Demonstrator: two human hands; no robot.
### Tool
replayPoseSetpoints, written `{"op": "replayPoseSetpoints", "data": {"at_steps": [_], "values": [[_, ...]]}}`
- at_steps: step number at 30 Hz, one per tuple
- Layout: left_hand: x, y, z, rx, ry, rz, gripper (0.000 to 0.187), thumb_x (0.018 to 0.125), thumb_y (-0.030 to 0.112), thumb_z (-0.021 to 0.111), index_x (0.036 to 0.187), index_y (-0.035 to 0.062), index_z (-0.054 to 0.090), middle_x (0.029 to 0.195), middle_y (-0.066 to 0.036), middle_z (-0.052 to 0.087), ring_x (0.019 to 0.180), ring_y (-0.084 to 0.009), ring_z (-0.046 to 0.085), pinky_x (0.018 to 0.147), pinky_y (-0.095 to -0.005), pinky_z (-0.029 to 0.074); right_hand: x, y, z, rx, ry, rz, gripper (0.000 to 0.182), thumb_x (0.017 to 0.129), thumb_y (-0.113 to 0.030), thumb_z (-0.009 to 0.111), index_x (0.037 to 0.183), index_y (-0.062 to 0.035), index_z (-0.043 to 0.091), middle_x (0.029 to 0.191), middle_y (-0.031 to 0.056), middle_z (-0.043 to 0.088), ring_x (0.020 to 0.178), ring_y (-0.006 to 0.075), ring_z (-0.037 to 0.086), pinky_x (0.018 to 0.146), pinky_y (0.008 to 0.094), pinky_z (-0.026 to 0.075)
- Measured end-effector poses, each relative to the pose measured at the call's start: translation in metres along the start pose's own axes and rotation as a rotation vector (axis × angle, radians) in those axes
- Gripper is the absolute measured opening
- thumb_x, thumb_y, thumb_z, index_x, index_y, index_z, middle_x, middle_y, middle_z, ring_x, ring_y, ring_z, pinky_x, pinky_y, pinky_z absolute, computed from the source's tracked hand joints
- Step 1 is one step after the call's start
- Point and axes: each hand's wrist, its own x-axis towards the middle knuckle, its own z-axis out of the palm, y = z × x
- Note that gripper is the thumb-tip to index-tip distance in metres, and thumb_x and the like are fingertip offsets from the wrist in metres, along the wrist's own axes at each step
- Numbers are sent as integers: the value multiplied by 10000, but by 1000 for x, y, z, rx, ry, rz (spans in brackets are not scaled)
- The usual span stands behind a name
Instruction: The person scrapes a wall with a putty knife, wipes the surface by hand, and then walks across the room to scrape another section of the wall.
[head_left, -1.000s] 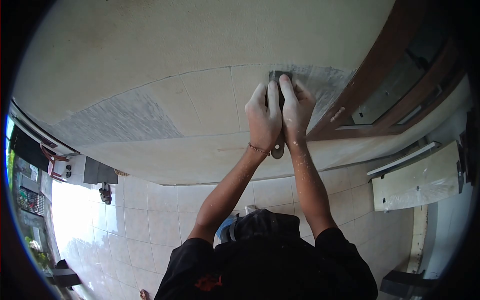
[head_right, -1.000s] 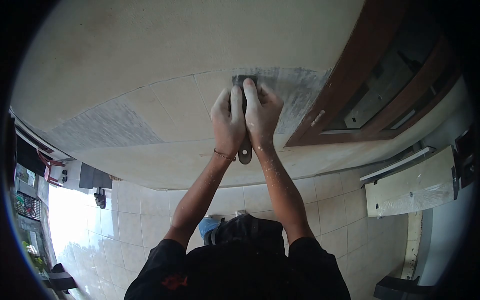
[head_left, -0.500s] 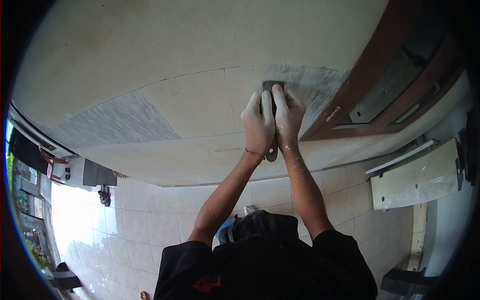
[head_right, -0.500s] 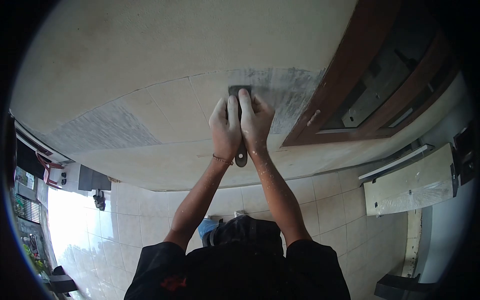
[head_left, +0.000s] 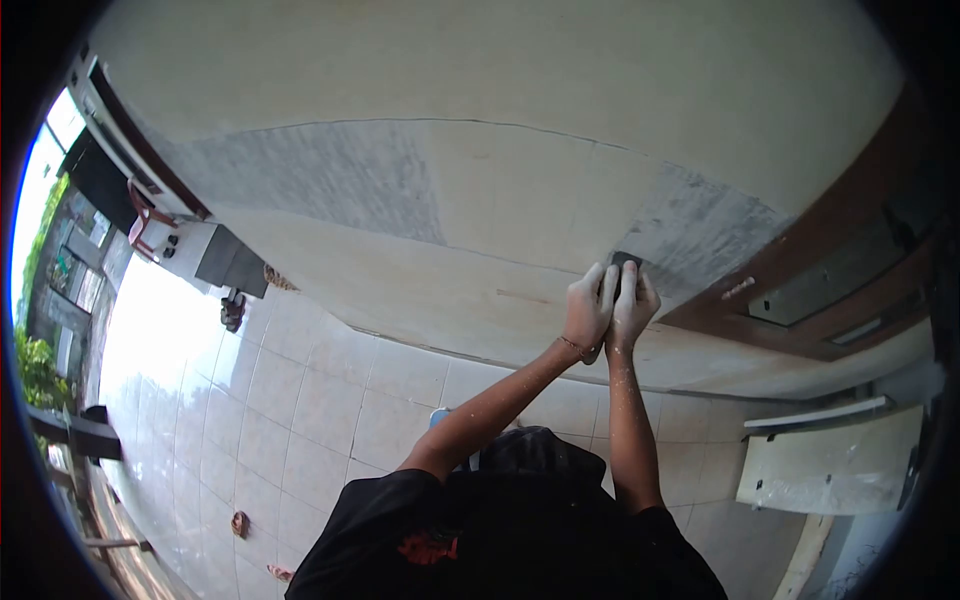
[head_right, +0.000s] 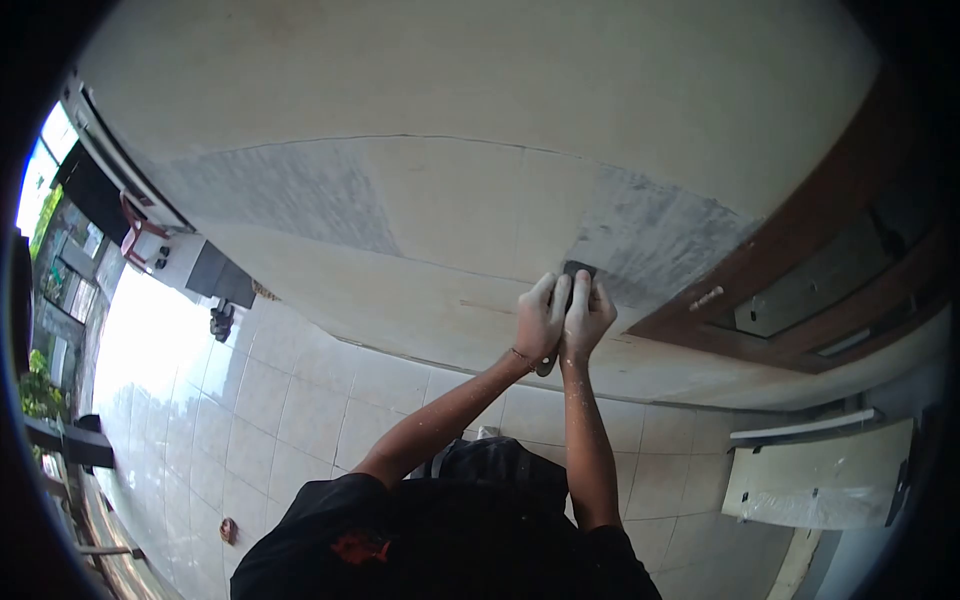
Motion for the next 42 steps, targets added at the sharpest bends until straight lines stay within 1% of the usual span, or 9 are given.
{"op": "replayPoseSetpoints", "data": {"at_steps": [8,14,15,16,19,22,26,32,42], "values": [[58,92,-7,-96,-14,130,237,944,155,563,829,-45,509,694,-270,508,651,-473,465,523,-417,397,27,-126,44,132,18,33,277,960,-181,588,788,30,640,757,29,649,686,91,575,598,259,468],[-66,-134,-8,266,-120,-147,345,951,285,538,849,-43,561,730,-240,592,678,-434,561,592,-414,479,-46,88,-38,-382,-166,76,331,939,-192,582,693,28,553,656,20,570,609,107,506,534,318,403],[-83,-147,-39,212,-592,-788,397,925,339,549,834,-42,610,796,-201,675,767,-364,670,667,-398,535,-67,153,-76,-270,-225,450,326,898,-176,595,649,27,541,611,27,550,571,126,482,518,359,391],[-100,-174,-58,451,-967,-838,417,910,367,545,854,-38,626,835,-187,703,812,-336,698,725,-422,549,-88,251,-130,-440,-182,443,312,845,-207,619,656,40,590,613,86,597,551,193,544,546,407,424],[-98,-149,-82,812,-984,-358,483,896,447,555,1022,-16,614,902,-196,698,874,-373,680,772,-481,526,-133,284,-212,-1110,-200,599,333,742,-256,679,834,63,705,756,193,697,718,302,687,740,414,534],[-22,-10,-74,785,-499,-116,370,907,406,580,904,38,541,882,-189,659,816,-398,645,679,-521,498,-150,273,-283,-543,-104,1140,193,754,-191,644,681,-17,600,586,89,588,448,239,577,405,387,481],[32,122,-46,604,75,442,401,889,336,607,1183,68,552,1215,-167,562,1177,-299,523,972,-478,392,-153,254,-315,-379,-132,1113,248,816,-194,601,616,-103,487,505,39,473,340,194,455,302,350,358],[59,-7,29,1051,45,1184,566,897,424,578,1376,131,502,1484,-59,414,1360,-241,387,1132,-491,250,-172,206,-276,-332,-286,971,359,872,-366,607,630,-122,501,502,12,464,345,173,448,329,340,337],[4,-43,13,860,-186,787,638,842,381,661,1345,21,503,1487,-130,393,1399,-274,335,1172,-459,200,-159,223,-265,-392,-236,1247,360,866,-353,649,635,-118,505,453,63,478,299,223,448,306,377,337]]}}
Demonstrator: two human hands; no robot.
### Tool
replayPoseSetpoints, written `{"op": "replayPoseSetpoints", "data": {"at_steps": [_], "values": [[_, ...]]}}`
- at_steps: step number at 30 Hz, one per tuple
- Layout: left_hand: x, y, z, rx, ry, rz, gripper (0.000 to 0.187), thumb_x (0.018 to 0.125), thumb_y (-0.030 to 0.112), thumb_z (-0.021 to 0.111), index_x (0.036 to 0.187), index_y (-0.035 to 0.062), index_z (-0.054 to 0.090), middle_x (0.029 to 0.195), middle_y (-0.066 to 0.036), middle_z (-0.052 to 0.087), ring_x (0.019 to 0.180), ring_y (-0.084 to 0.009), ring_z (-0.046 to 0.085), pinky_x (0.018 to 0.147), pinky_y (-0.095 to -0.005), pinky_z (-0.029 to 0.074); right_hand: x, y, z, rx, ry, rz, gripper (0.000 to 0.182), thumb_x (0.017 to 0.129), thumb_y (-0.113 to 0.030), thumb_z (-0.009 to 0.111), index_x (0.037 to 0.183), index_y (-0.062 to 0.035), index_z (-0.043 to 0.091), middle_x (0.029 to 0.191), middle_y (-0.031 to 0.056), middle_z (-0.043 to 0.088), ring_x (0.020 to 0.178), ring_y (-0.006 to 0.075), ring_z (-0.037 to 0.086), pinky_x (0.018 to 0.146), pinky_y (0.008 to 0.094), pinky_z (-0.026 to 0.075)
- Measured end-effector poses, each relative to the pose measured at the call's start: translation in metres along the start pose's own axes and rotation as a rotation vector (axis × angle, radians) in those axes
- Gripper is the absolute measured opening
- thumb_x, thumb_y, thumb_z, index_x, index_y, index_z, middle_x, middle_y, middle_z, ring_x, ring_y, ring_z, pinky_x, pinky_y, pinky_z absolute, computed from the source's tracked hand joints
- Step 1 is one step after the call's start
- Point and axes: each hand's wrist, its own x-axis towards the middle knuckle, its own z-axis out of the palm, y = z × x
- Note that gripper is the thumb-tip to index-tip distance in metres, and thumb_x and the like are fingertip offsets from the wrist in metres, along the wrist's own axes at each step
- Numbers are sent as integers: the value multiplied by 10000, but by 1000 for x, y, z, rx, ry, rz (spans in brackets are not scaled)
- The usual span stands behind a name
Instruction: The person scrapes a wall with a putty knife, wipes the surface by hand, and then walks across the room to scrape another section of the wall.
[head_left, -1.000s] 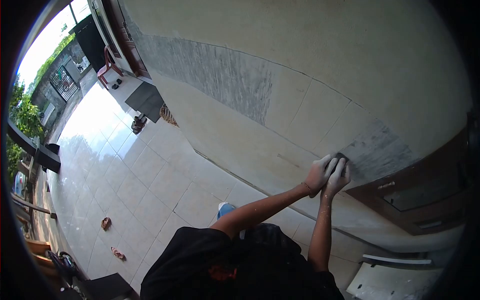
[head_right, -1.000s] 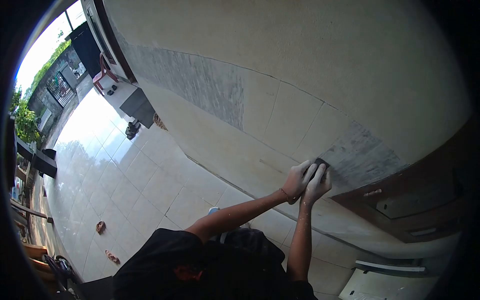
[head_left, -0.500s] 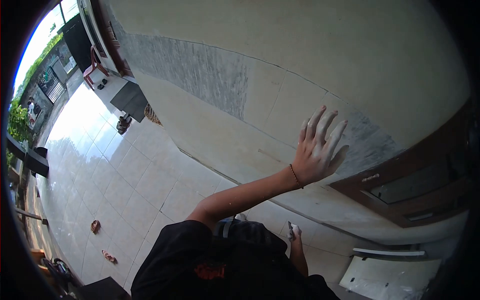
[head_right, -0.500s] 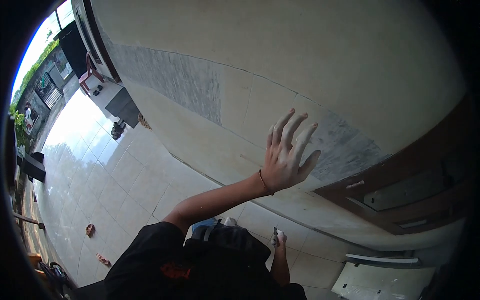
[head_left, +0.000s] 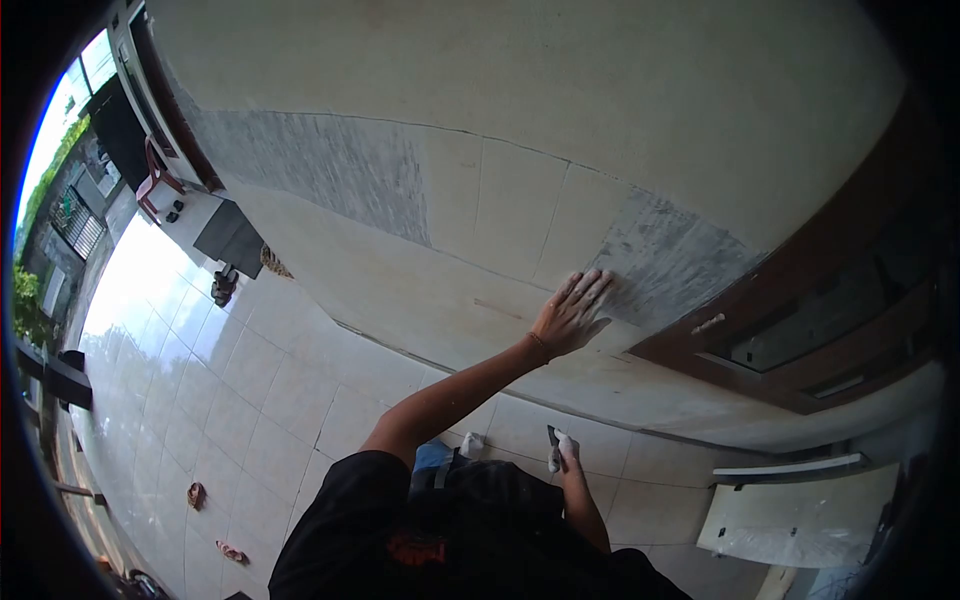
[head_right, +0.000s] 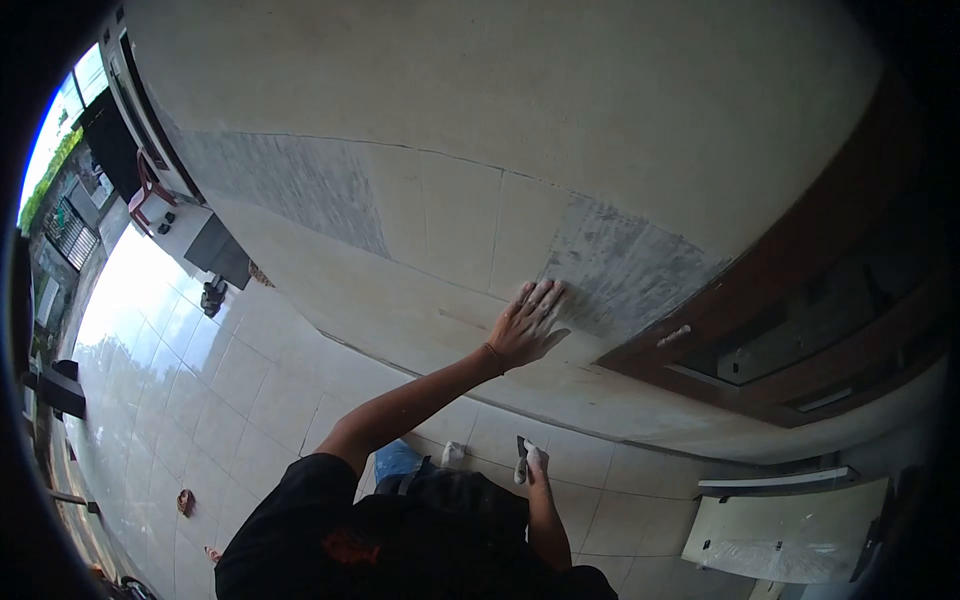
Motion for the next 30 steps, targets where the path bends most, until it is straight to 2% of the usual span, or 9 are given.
{"op": "replayPoseSetpoints", "data": {"at_steps": [8,13,14,15,18,20,21,25,30], "values": [[68,-14,-38,230,225,126,691,804,339,607,1417,74,427,1530,-78,336,1431,-253,269,1192,-461,206,6,11,42,-112,-294,-7,440,898,-455,572,607,-140,472,438,19,420,328,196,416,323,321,288],[-154,-23,-13,310,-633,-263,850,876,577,525,1483,31,289,1569,-66,254,1469,-228,155,1200,-524,3,-6,-11,76,-207,-478,197,464,926,-493,515,611,-156,463,445,-17,382,378,166,396,365,280,254],[-192,-31,-21,43,-1248,-641,761,929,590,402,1437,24,393,1519,-110,358,1439,-268,261,1170,-576,101,-7,-9,84,-236,-422,130,441,936,-466,509,621,-162,456,444,-24,375,375,155,389,365,280,257],[-220,-29,-80,-258,-1297,-1092,745,951,599,302,1388,19,466,1451,-159,444,1380,-317,368,1140,-547,219,-6,-5,94,-255,-362,61,420,946,-439,504,630,-168,448,443,-30,367,372,145,382,366,279,260],[-460,-51,-93,-548,-826,-1914,649,961,526,373,1320,5,521,1267,-212,592,1177,-359,555,972,-455,432,4,-22,108,-85,-596,170,354,966,-354,502,668,-168,452,466,-38,380,371,126,369,372,265,307],[-588,10,-169,-559,404,-2129,553,953,482,448,1241,30,581,1186,-177,639,1071,-261,620,889,-396,469,20,-38,133,8,-693,308,335,969,-331,497,682,-160,464,490,-33,406,373,125,362,379,251,311],[-659,40,-199,-153,379,-2336,522,946,462,444,1225,39,569,1159,-161,654,1071,-287,632,868,-407,484,21,-45,138,67,-728,373,326,970,-319,495,689,-155,470,502,-31,419,374,125,358,383,245,312],[-696,245,-331,451,-1491,-2301,450,898,389,539,1277,153,594,1296,-80,609,1224,-304,557,1096,-528,293,-51,-103,162,238,-987,284,262,987,-258,470,798,-102,564,526,-1,417,455,134,377,463,274,343],[-723,303,-303,-534,-1587,-2321,610,856,529,580,1343,161,558,1427,-108,487,1283,-339,475,1079,-433,359,-151,-133,135,573,-1313,175,248,1008,-236,436,951,-39,575,562,20,393,523,126,368,525,282,360]]}}
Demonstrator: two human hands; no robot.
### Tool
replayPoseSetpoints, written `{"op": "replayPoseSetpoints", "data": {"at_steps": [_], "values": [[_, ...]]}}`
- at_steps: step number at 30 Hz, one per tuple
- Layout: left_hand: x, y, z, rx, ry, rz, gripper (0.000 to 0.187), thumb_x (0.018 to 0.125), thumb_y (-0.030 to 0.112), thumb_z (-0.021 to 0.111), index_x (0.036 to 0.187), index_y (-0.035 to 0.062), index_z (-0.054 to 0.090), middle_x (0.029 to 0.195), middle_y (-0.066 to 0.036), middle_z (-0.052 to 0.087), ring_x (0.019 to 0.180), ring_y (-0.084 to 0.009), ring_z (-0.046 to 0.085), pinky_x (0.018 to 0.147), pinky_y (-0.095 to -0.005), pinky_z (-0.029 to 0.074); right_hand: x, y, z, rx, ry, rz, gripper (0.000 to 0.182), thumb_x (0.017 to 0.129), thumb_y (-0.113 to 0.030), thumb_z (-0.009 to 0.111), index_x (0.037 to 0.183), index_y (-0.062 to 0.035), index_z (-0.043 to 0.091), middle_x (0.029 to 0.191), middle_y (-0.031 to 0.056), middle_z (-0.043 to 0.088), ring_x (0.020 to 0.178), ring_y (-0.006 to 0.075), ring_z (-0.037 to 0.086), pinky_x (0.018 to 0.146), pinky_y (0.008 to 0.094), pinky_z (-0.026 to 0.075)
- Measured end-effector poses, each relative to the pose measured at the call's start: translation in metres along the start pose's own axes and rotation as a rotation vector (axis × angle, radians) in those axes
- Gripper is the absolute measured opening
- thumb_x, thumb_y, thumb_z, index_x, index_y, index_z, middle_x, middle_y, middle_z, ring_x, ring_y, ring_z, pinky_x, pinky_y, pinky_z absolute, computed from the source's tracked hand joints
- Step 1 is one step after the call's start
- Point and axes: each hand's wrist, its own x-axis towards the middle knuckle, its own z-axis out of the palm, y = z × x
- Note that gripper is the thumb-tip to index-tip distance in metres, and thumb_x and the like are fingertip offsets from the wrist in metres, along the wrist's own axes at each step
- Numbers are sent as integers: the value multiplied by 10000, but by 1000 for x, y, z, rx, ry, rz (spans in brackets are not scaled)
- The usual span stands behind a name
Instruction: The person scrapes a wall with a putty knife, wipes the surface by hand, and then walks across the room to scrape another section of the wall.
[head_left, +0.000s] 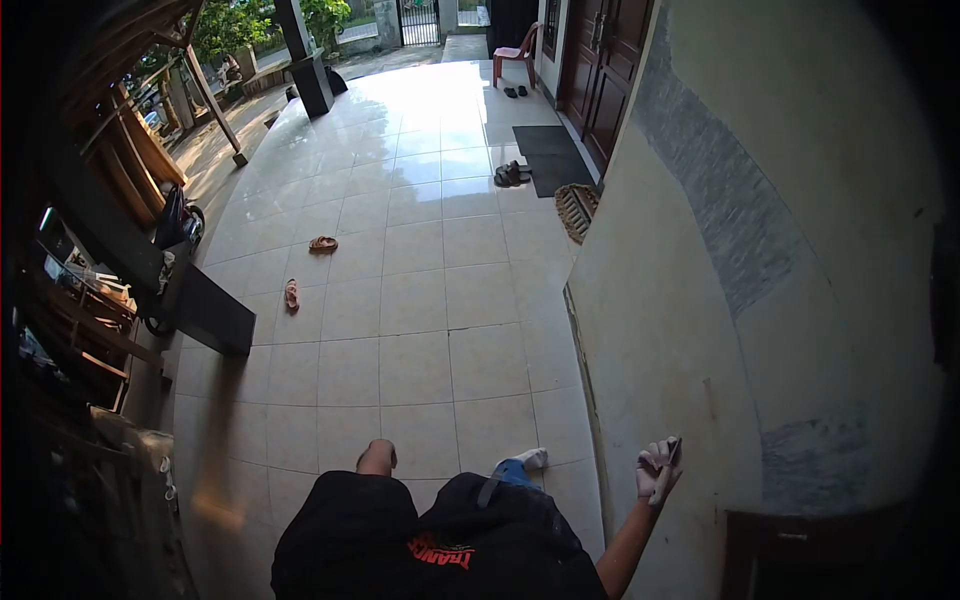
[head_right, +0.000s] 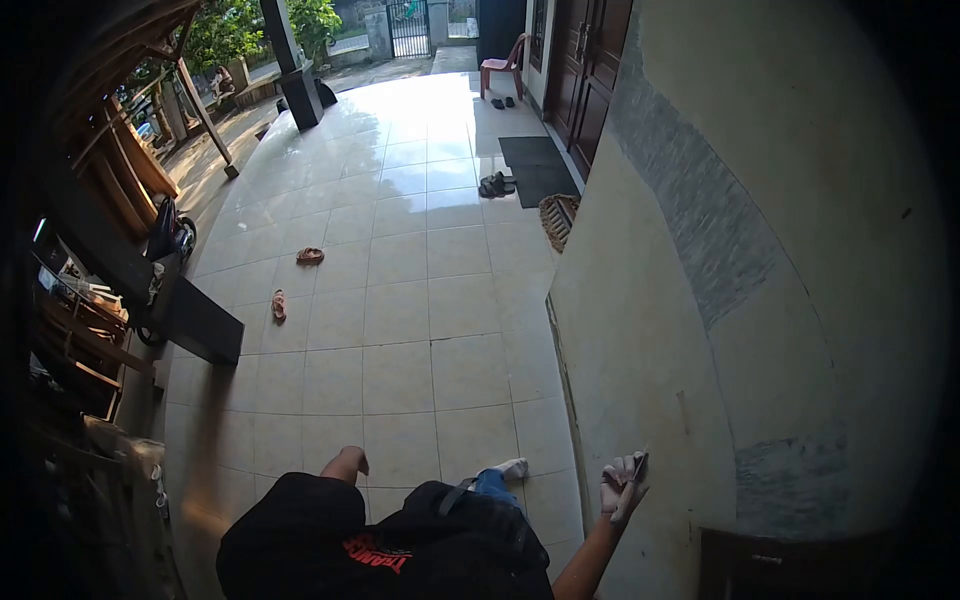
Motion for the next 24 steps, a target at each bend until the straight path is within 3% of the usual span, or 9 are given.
{"op": "replayPoseSetpoints", "data": {"at_steps": [1,2,4,5,7,10,16,20,24], "values": [[15,34,-5,-13,-2,26,602,877,460,555,1395,160,485,1486,-104,414,1361,-322,388,1065,-489,368,-15,4,9,17,-19,-15,252,1010,-238,432,969,-31,571,568,23,391,527,124,364,527,279,357],[79,73,-11,-11,100,53,571,908,433,509,1397,138,484,1456,-107,454,1331,-306,436,1059,-452,387,-31,8,11,5,18,-11,262,1009,-250,435,953,-40,583,557,21,390,514,127,359,526,277,357],[-4,166,-56,-26,533,466,588,954,419,440,1420,61,419,1439,-215,430,1313,-370,434,1075,-460,371,-70,13,-10,24,101,11,268,1007,-259,442,945,-43,587,549,19,386,504,127,352,525,275,357],[-125,247,-89,-123,721,744,605,942,413,472,1405,29,403,1391,-264,452,1282,-398,452,1059,-475,381,-106,19,-28,49,159,-2,271,1006,-264,445,941,-44,589,546,17,384,499,126,349,525,274,356],[-209,336,-113,-141,1036,1104,632,928,390,517,1418,26,351,1402,-279,421,1259,-447,453,1034,-493,394,-149,21,-58,82,293,-36,293,998,-288,469,898,-56,617,541,8,392,490,122,348,524,269,354],[-390,427,-111,-113,1444,1430,689,924,395,543,1470,52,301,1509,-259,276,1382,-442,291,1109,-527,269,-219,24,-96,128,473,-125,309,986,-300,495,852,-71,651,539,-3,408,489,112,346,534,258,347],[-632,487,-33,-361,1686,2098,784,891,273,610,1517,54,192,1559,-300,19,1442,-485,36,1142,-573,134,-319,43,-119,305,519,-266,269,955,-285,538,824,-86,663,525,-17,424,493,105,346,550,249,332],[-666,534,8,-622,1773,2317,808,864,217,604,1519,26,170,1538,-350,-29,1422,-538,-35,1123,-618,96,-336,43,-120,416,513,-271,231,919,-273,556,797,-90,625,519,-37,351,499,100,332,555,250,330],[-658,596,23,-564,1793,2330,809,847,262,628,1508,36,220,1539,-343,45,1429,-523,25,1141,-601,77,-327,18,-113,438,528,-235,226,911,-254,559,791,-73,622,517,-26,378,499,101,345,556,251,326]]}}
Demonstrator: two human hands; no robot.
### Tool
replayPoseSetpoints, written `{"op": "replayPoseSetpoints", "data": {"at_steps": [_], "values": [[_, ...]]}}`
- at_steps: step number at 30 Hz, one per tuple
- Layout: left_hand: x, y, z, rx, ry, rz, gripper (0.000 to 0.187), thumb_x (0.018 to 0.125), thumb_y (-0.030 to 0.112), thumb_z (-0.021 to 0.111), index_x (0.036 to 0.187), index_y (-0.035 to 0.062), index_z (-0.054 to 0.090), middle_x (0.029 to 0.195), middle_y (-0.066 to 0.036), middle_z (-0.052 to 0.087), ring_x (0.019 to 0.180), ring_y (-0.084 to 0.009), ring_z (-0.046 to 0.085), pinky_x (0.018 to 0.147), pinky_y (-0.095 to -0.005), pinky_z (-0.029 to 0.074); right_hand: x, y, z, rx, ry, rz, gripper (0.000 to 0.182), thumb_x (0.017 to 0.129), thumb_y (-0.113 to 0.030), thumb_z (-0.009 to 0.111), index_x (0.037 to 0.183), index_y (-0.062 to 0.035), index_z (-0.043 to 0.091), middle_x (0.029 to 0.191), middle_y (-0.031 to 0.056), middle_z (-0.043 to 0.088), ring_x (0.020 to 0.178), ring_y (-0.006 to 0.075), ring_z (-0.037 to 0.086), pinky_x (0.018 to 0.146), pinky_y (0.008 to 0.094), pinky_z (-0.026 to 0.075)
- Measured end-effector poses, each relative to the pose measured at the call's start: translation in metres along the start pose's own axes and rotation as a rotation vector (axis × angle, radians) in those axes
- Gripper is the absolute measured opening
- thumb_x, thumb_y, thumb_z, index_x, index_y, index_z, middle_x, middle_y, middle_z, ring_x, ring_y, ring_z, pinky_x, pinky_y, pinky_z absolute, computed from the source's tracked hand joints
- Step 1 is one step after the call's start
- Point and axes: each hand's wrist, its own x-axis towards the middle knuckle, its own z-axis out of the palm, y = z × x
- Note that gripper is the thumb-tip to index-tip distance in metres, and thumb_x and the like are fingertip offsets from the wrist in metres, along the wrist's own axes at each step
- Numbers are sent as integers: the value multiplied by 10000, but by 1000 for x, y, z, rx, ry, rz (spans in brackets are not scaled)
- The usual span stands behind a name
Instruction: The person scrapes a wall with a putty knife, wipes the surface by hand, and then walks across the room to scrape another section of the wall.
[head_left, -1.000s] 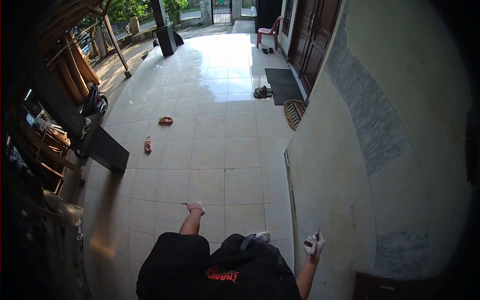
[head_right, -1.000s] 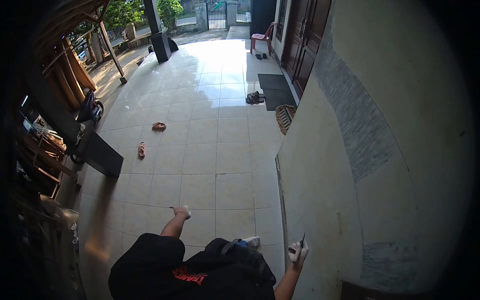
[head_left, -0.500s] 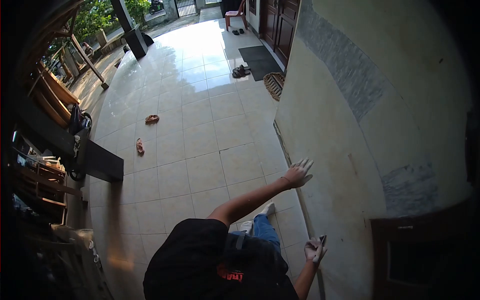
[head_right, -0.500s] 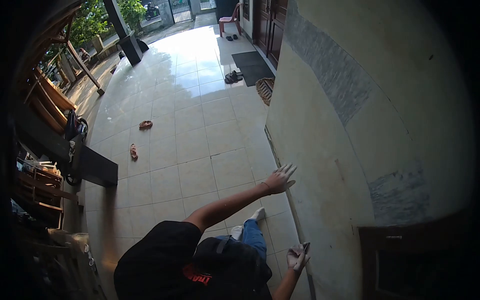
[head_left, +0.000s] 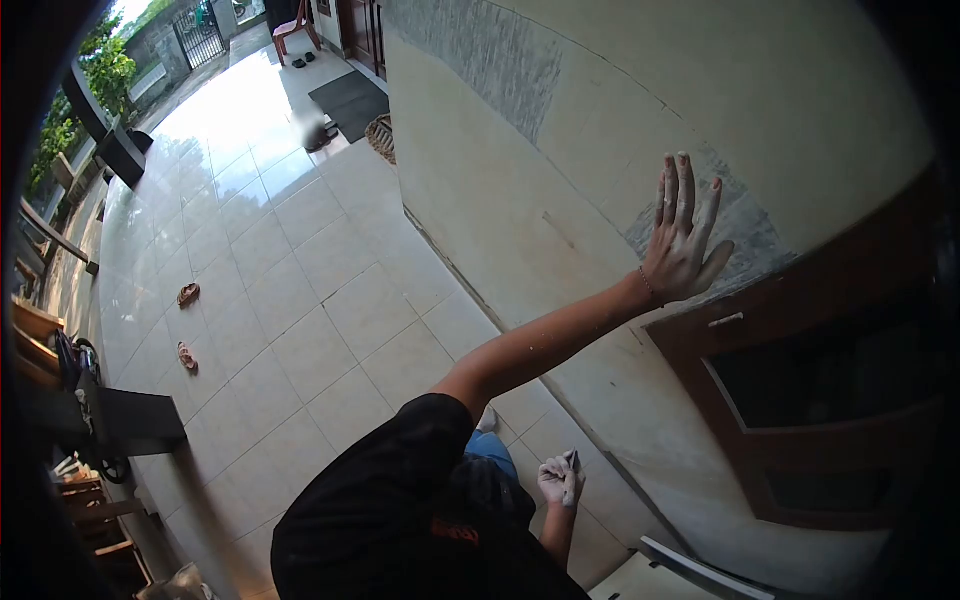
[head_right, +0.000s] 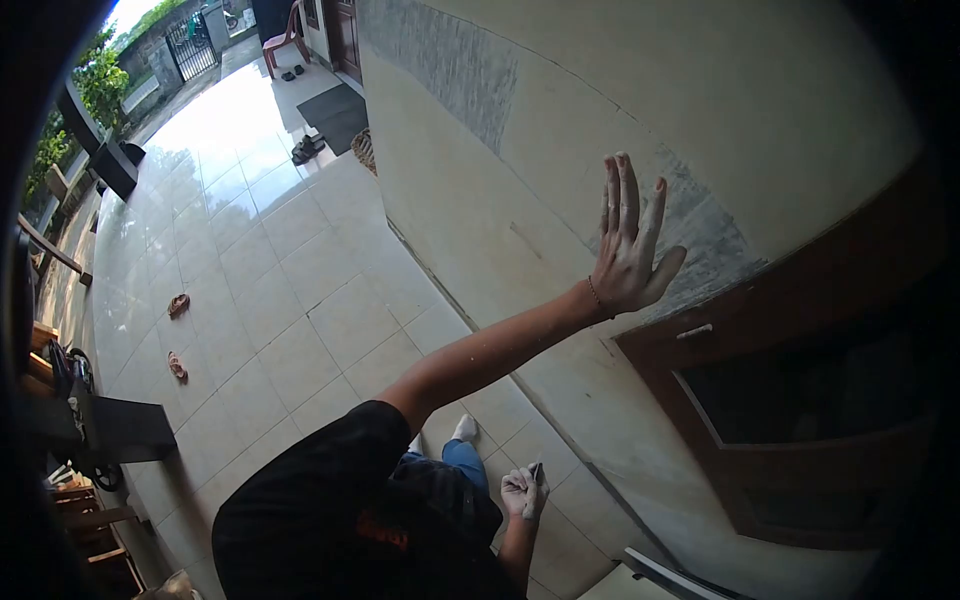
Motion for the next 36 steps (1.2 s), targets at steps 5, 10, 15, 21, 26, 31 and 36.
{"op": "replayPoseSetpoints", "data": {"at_steps": [5,10,15,21,26,31,36], "values": [[-70,-102,77,303,-302,306,760,877,289,581,1511,60,228,1581,-231,79,1453,-454,51,1168,-553,47,16,-41,34,-72,-59,-74,234,936,-252,552,802,-81,636,525,-29,415,497,96,352,552,242,323],[-280,-169,11,179,-536,-863,636,1002,394,352,1533,99,164,1567,-228,159,1438,-465,108,1164,-551,112,59,-117,39,-166,-66,-92,285,963,-304,528,814,-102,664,519,-27,423,496,100,359,540,240,343],[-481,-194,-272,402,-1551,-1905,777,943,621,228,1438,32,334,1484,-208,352,1363,-351,371,1102,-473,302,87,-157,81,-332,-36,-115,288,990,-286,493,772,-143,616,512,-29,429,445,109,360,485,243,345],[-453,-123,-479,594,-125,-2337,627,937,517,394,1335,43,496,1365,-204,523,1276,-386,481,974,-573,390,117,-153,122,-574,36,-197,324,1010,-282,466,707,-167,450,502,-45,316,427,90,314,443,246,306],[-398,-159,-467,487,180,-2124,483,936,483,413,1200,101,545,1076,-142,654,979,-309,633,834,-558,431,144,-101,164,-788,5,-192,337,1004,-330,494,715,-173,421,508,-49,318,405,88,311,432,242,292],[-333,-273,-303,137,-228,-1726,384,955,405,500,976,30,578,754,-58,597,680,-163,600,550,-306,462,174,-43,191,-975,166,-309,244,959,-330,578,831,-172,444,627,-57,384,481,66,361,461,216,283],[-193,-243,-122,-432,-1088,-1251,478,972,474,465,944,12,586,795,-98,602,691,-189,592,650,-369,485,184,31,251,-1012,192,-647,239,952,-326,584,1020,-112,503,767,-13,440,545,87,415,508,268,369]]}}
